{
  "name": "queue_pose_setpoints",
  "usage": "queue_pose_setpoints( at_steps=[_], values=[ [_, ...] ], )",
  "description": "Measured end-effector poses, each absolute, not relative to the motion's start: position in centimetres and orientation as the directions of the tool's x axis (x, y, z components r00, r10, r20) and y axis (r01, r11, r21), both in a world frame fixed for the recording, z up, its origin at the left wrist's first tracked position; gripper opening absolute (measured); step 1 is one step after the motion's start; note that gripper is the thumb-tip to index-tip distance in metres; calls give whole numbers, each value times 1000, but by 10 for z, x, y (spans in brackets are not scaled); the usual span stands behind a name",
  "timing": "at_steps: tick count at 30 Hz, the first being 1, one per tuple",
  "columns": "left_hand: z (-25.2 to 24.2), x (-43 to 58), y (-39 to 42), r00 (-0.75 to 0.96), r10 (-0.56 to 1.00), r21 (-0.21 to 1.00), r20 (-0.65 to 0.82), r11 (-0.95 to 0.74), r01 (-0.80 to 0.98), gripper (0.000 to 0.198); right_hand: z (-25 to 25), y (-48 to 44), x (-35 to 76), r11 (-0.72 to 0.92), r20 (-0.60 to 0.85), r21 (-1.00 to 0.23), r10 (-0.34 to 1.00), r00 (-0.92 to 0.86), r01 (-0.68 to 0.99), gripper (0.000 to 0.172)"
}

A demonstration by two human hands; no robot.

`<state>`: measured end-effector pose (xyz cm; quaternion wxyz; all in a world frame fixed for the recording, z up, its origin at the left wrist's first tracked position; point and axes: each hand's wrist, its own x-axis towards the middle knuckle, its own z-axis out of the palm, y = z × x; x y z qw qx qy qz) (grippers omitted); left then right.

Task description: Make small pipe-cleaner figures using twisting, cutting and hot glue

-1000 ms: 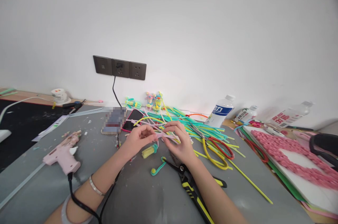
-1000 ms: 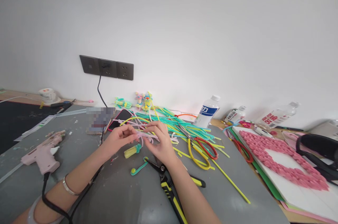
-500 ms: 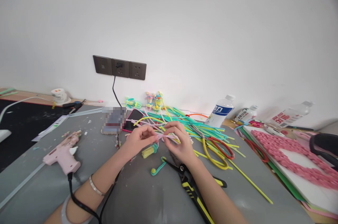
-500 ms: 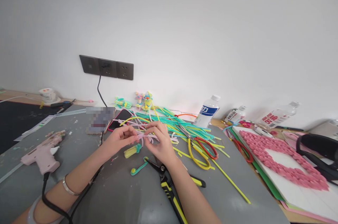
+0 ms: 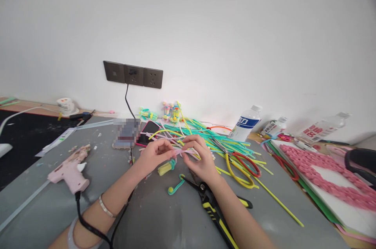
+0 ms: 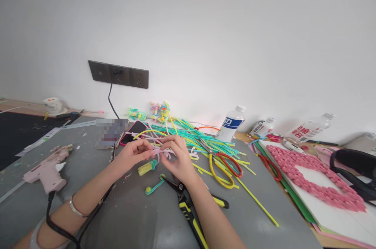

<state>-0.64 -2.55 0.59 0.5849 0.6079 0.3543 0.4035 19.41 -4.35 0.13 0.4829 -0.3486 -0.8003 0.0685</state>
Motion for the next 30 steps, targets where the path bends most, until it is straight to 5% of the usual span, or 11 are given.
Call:
queue_pose_setpoints(
  at_steps=[21,27,30],
  values=[
    [5,-6,-27,442,892,995,97,-98,-19,27,1,-45,193,744,723,-448,628,-290,495,10],
    [10,-6,-29,436,895,993,100,-119,17,28,1,-44,194,737,705,-471,645,-295,484,15],
    [12,-8,-27,416,902,989,114,-141,33,30,0,-41,198,719,659,-477,673,-335,505,33]
  ],
)
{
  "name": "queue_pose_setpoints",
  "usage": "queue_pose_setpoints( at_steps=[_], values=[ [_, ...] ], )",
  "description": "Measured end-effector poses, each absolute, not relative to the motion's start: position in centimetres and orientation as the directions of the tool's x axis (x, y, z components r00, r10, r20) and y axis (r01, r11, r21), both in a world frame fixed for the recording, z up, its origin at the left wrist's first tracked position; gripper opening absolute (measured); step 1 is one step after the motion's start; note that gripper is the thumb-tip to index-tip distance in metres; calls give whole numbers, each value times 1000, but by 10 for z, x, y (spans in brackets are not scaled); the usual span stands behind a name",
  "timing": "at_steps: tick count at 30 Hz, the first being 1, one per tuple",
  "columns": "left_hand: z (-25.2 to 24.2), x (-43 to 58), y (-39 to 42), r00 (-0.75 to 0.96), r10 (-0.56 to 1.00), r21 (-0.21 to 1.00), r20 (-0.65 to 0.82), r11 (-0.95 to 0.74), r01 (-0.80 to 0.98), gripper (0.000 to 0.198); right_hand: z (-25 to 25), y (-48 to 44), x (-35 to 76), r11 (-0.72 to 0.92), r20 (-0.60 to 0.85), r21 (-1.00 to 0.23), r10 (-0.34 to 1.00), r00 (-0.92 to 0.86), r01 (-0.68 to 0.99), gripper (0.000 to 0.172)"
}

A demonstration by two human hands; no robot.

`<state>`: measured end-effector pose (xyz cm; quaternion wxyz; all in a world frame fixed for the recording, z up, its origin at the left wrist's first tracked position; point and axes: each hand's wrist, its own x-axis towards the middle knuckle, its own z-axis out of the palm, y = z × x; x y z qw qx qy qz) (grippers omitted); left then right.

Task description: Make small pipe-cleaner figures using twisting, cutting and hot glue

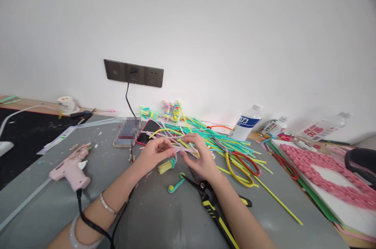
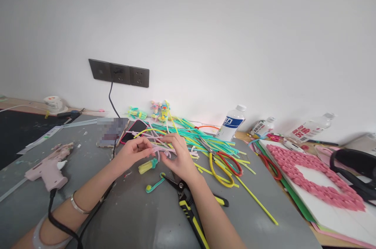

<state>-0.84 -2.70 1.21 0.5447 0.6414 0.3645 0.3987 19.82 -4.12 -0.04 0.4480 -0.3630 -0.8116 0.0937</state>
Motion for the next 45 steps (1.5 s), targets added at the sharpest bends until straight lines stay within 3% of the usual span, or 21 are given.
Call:
queue_pose_setpoints(
  at_steps=[3,5,8,13,19,23,26,29,32,35,41,45],
  values=[
    [11,-14,-23,382,911,976,155,-200,82,26,-1,-39,205,702,637,-454,686,-352,549,53],
    [10,-19,-19,357,913,942,200,-279,186,21,-1,-40,210,701,662,-434,674,-327,566,56],
    [7,-28,-14,345,904,842,254,-382,380,14,1,-47,218,685,702,-441,666,-253,580,49],
    [3,-42,-9,390,910,813,140,-331,479,13,3,-80,232,603,677,-516,722,-142,608,38],
    [1,-47,-8,464,883,760,78,-353,545,22,1,-144,242,409,389,-585,899,-200,700,11],
    [7,-45,-10,397,903,691,164,-392,607,22,-18,-178,240,195,183,-523,976,-114,829,18],
    [11,-37,-16,400,878,680,263,-463,568,20,-37,-193,234,102,249,-450,968,15,887,16],
    [11,-25,-26,535,780,669,325,-589,452,21,-46,-199,228,96,348,-425,935,65,900,16],
    [7,-15,-34,594,701,670,394,-662,336,17,-48,-204,228,107,359,-478,930,82,872,20],
    [4,-11,-39,606,668,657,432,-693,295,14,-49,-209,230,87,305,-606,943,130,790,23],
    [14,-10,-42,601,729,784,327,-564,259,20,-56,-211,223,114,269,-859,930,252,499,28],
    [18,-9,-42,636,740,894,219,-413,173,29,-59,-205,212,188,319,-887,909,267,421,23]
  ],
)
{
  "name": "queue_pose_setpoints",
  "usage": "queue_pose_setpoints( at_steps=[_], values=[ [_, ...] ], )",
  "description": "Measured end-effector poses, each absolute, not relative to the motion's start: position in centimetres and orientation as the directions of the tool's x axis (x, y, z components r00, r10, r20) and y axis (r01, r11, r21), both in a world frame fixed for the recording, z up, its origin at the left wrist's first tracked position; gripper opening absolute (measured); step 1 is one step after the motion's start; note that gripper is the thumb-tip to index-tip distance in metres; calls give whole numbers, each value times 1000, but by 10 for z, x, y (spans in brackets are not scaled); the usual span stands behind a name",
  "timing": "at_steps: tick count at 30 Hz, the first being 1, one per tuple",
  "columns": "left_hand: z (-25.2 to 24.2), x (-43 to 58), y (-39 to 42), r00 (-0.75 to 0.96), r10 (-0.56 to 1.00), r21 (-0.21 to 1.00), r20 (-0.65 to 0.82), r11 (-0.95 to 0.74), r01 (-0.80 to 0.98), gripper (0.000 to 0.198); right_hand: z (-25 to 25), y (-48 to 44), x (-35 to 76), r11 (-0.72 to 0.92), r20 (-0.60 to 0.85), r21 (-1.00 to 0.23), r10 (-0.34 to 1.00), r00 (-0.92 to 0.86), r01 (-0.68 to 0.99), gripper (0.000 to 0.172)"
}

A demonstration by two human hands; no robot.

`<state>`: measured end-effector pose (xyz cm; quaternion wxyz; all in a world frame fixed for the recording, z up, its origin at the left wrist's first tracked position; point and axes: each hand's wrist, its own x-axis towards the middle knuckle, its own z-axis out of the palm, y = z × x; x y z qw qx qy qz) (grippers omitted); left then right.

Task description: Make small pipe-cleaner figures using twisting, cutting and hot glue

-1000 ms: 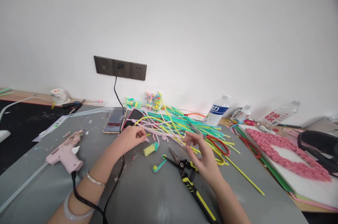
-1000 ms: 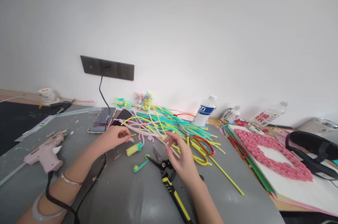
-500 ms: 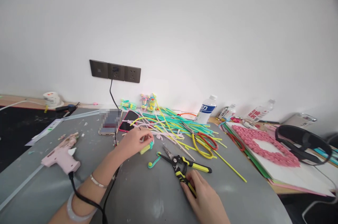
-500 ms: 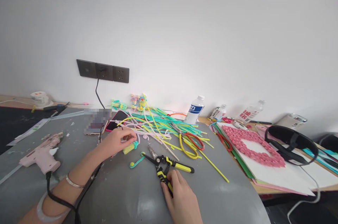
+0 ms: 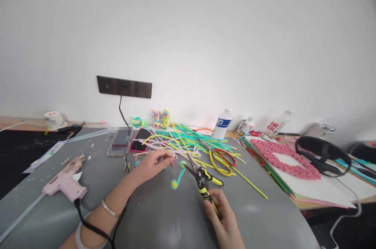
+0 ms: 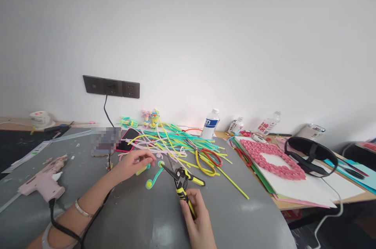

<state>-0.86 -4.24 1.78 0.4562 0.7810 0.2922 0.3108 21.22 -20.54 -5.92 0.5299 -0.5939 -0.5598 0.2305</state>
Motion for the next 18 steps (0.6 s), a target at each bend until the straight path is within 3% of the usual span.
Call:
queue_pose_setpoints(
  at_steps=[6,12,18],
  values=[
    [15,-15,-37,754,650,980,90,-191,47,37,-59,-194,215,282,466,-741,870,164,610,16],
    [17,-19,-34,770,638,986,2,-128,104,40,-58,-182,226,358,585,-543,811,36,759,9],
    [16,-19,-33,769,638,992,-36,-72,107,38,-55,-182,224,357,625,-449,780,3,820,12]
  ],
)
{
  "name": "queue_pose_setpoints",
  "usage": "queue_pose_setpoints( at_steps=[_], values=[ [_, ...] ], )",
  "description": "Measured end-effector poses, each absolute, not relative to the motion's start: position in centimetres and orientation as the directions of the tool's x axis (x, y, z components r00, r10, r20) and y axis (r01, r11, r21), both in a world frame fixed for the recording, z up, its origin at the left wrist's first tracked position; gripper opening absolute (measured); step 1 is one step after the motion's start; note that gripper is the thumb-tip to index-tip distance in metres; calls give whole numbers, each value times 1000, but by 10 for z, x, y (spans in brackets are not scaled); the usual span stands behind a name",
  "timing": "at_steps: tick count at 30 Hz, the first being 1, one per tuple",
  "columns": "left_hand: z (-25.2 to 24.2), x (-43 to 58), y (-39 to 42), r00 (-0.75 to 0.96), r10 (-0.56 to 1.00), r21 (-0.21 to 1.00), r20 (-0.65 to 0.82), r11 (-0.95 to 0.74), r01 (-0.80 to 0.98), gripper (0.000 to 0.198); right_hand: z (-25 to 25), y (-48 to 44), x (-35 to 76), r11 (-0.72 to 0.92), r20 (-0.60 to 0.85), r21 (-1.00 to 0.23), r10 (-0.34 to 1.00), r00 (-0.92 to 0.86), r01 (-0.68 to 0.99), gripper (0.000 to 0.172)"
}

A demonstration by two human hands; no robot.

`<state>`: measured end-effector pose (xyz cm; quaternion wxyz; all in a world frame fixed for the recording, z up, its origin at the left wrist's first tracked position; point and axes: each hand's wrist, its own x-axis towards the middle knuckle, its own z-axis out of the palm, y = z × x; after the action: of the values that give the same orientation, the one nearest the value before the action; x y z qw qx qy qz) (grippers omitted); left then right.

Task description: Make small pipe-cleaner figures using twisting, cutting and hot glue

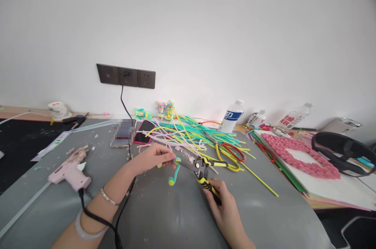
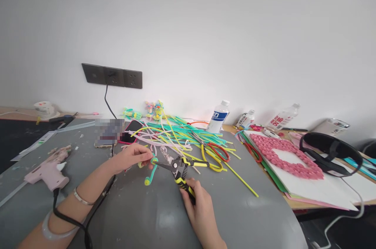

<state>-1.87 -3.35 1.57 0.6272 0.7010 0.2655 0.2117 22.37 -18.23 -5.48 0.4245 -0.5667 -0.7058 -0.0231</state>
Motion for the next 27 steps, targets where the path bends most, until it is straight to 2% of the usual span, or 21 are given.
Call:
queue_pose_setpoints(
  at_steps=[9,22,27],
  values=[
    [14,-18,-31,765,639,989,-76,-48,137,28,-56,-182,224,367,652,-380,757,-36,849,15],
    [16,-19,-32,766,634,992,-105,8,130,28,-63,-182,228,343,587,-435,809,-27,832,17],
    [14,-19,-32,780,617,994,-105,31,108,26,-60,-182,227,326,549,-502,836,4,801,14]
  ],
)
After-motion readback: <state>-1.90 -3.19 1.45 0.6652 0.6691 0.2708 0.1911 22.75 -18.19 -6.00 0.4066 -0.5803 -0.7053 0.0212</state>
